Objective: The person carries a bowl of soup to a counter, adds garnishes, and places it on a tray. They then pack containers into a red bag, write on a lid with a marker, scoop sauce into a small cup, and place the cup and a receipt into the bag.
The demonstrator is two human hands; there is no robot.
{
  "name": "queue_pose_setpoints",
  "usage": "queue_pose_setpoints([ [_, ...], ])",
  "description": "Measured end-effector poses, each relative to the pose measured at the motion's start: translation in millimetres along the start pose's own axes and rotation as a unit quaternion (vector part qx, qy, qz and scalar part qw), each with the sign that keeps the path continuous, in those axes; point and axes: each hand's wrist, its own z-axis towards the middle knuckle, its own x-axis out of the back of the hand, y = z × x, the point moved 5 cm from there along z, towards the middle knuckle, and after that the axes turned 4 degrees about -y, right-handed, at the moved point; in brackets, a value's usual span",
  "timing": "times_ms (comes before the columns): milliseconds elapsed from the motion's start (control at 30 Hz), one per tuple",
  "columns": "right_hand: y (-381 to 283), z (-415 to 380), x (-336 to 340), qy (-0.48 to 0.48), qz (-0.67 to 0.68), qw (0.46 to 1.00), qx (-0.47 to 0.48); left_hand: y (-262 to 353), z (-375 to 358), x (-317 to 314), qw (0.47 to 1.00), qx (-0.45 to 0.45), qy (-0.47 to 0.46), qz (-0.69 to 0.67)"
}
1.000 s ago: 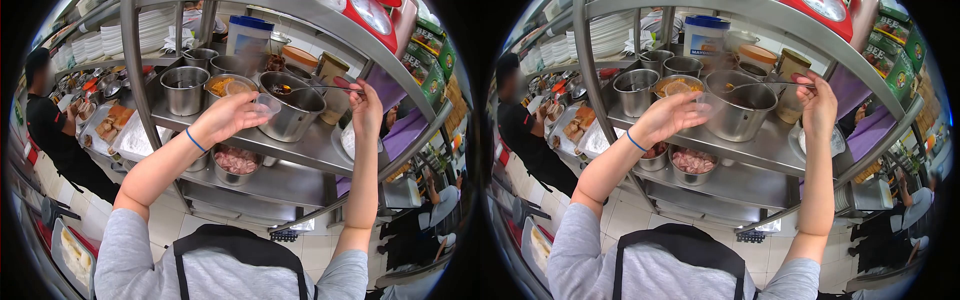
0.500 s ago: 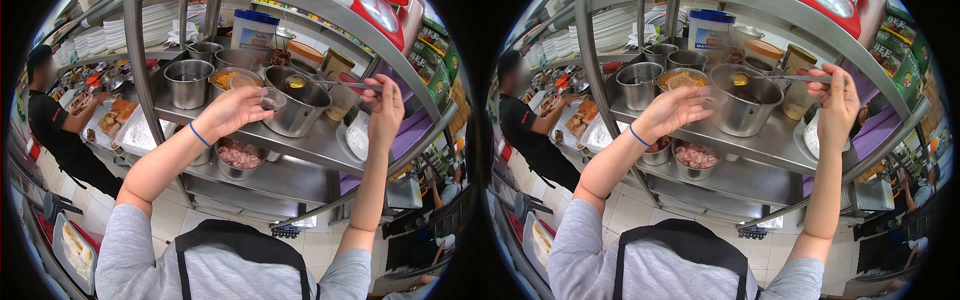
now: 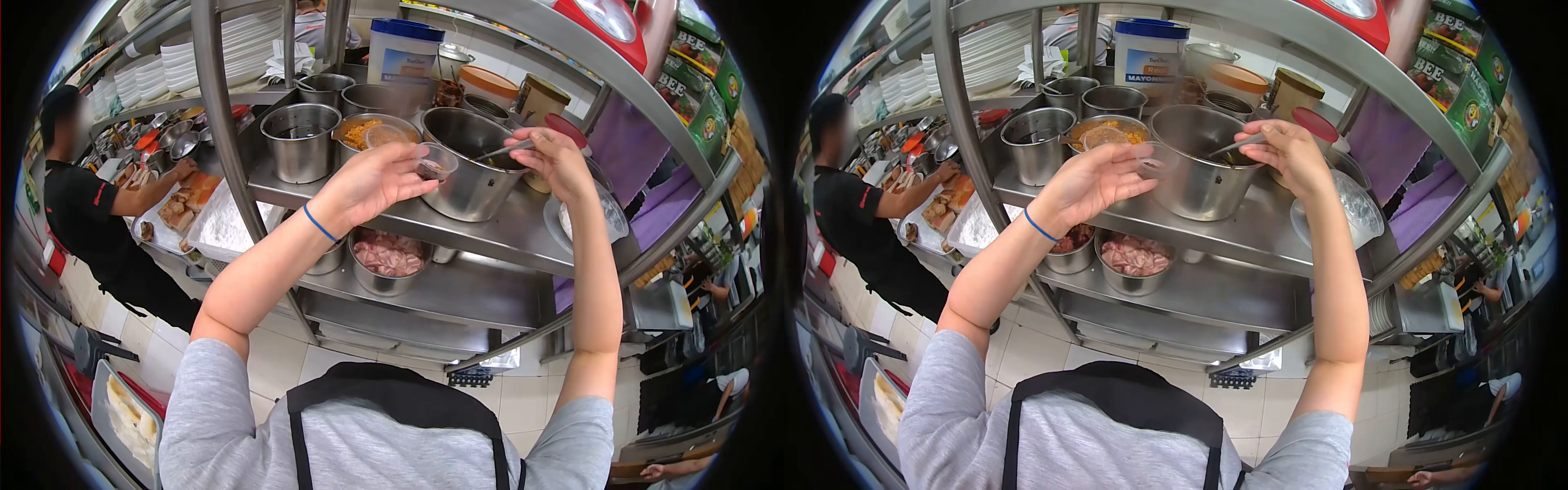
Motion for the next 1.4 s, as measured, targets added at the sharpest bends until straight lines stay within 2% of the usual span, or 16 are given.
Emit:
queue_pose_setpoints([
  [100,0,-18,15,0.005,0.022,1.000,-0.007,0,0,0,1.000,0.000,-0.006,-0.002],
  [200,6,-30,39,0.081,0.082,0.993,0.016,-1,2,2,1.000,0.000,0.000,-0.008],
  [500,13,-34,61,0.190,0.180,0.962,0.071,-1,1,0,1.000,0.007,0.001,-0.015],
  [833,-20,-27,54,0.167,0.177,0.963,0.114,0,-2,-4,1.000,0.004,0.014,-0.008],
  [967,-49,-44,19,0.129,0.122,0.971,0.160,0,-1,-3,1.000,0.004,-0.004,-0.013],
  [1067,-73,-62,-17,0.070,0.018,0.969,0.238,0,0,-3,0.999,0.003,-0.031,-0.013],
  [1200,-89,-76,-32,0.073,-0.065,0.949,0.301,-1,2,-2,0.999,-0.001,-0.033,0.001],
  [1333,-89,-79,-29,0.081,-0.065,0.946,0.308,-2,2,0,1.000,0.005,-0.019,0.001],
  [1400,-84,-78,-14,0.081,-0.017,0.948,0.306,-2,3,0,0.999,0.011,-0.035,-0.014],
])
